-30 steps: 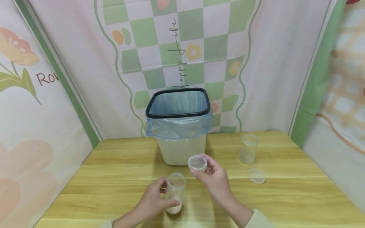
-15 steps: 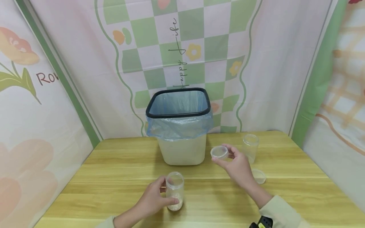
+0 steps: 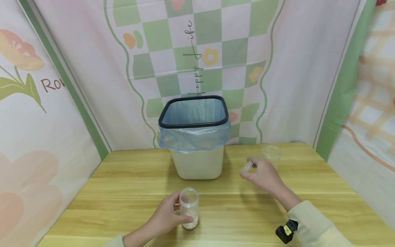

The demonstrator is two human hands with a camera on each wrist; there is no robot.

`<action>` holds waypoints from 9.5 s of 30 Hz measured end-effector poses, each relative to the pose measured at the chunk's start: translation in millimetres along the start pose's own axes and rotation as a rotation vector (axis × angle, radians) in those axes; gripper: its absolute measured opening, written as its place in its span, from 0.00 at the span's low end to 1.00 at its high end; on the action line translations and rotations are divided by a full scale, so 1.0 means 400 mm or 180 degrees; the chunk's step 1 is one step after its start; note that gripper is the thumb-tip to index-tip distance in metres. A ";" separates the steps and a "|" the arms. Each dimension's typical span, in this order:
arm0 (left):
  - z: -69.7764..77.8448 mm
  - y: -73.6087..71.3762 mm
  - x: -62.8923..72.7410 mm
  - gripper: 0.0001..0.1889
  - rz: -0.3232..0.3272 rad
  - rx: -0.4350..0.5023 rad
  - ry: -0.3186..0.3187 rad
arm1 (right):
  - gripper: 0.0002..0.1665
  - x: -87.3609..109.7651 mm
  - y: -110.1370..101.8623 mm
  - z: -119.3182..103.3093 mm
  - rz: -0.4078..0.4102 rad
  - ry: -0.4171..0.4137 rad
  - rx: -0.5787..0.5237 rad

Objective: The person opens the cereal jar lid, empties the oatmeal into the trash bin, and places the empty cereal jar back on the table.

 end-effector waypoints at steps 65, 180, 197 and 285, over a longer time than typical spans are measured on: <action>0.000 -0.008 0.004 0.33 -0.0041 0.0024 -0.0045 | 0.28 -0.016 0.091 0.095 -0.1104 -0.0302 0.1131; 0.044 -0.021 -0.021 0.28 0.0011 0.0813 -0.0251 | 0.37 0.178 0.227 -0.195 -0.1103 -0.0858 -0.0912; 0.138 -0.153 -0.088 0.25 0.0880 0.0037 0.1538 | 0.35 0.169 0.179 -0.186 -0.0900 -0.0655 -0.0901; 0.273 -0.270 -0.372 0.12 0.1777 -0.1451 0.2887 | 0.44 -0.347 -0.281 -0.375 0.0092 -0.1590 0.1249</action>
Point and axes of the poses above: each hand's wrist, its own x-axis away from the middle knuckle, its own y-axis out of the palm, z = x × y, the point moved 3 cm from there along -x, towards the middle knuckle, and after that the axes turned 12 degrees about z, right-handed, at the moved point
